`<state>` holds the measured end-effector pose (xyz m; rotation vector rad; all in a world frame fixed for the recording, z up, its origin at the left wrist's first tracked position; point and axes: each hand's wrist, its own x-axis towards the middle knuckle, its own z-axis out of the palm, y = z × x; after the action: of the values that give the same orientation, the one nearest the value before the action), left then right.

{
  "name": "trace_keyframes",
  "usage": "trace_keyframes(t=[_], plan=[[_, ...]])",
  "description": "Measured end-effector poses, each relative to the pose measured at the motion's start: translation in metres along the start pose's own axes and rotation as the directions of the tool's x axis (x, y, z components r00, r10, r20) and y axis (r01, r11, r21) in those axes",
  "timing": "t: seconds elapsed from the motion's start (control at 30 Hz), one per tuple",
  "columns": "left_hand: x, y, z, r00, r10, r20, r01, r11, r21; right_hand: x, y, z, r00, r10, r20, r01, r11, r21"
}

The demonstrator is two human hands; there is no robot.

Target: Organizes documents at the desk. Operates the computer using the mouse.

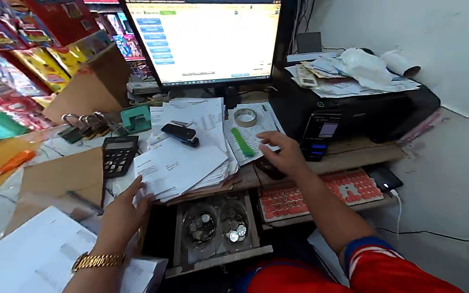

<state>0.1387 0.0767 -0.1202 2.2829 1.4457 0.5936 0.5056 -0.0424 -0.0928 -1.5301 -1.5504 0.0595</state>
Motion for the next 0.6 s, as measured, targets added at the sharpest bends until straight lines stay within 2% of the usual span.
trace_keyframes(t=[0.2, 0.27, 0.33, 0.43, 0.53, 0.6], plan=[[0.001, -0.002, 0.003, 0.993, -0.103, 0.055, 0.104, 0.995, -0.001, -0.004, -0.004, -0.006, 0.996, -0.084, -0.029, 0.084, 0.996, 0.028], [0.000, -0.006, 0.004, 0.989, -0.133, 0.068, 0.135, 0.991, -0.018, -0.011, 0.002, -0.012, 0.986, -0.117, -0.122, 0.119, 0.993, 0.008], [0.000, -0.007, 0.004, 0.991, -0.123, 0.057, 0.125, 0.992, -0.027, -0.019, 0.020, -0.027, 0.936, -0.158, -0.314, 0.149, 0.987, -0.052], [0.000, -0.010, 0.003, 0.997, -0.079, 0.025, 0.080, 0.996, -0.037, -0.032, 0.055, -0.060, 0.817, -0.150, -0.556, 0.107, 0.988, -0.108], [0.000, -0.015, 0.003, 0.999, -0.036, -0.019, 0.035, 0.998, -0.048, -0.044, 0.079, -0.078, 0.689, -0.006, -0.725, -0.035, 0.999, -0.041], [-0.001, -0.014, 0.002, 0.999, -0.029, -0.031, 0.027, 0.998, -0.054, -0.051, 0.087, -0.076, 0.671, 0.087, -0.736, -0.161, 0.986, -0.030]])
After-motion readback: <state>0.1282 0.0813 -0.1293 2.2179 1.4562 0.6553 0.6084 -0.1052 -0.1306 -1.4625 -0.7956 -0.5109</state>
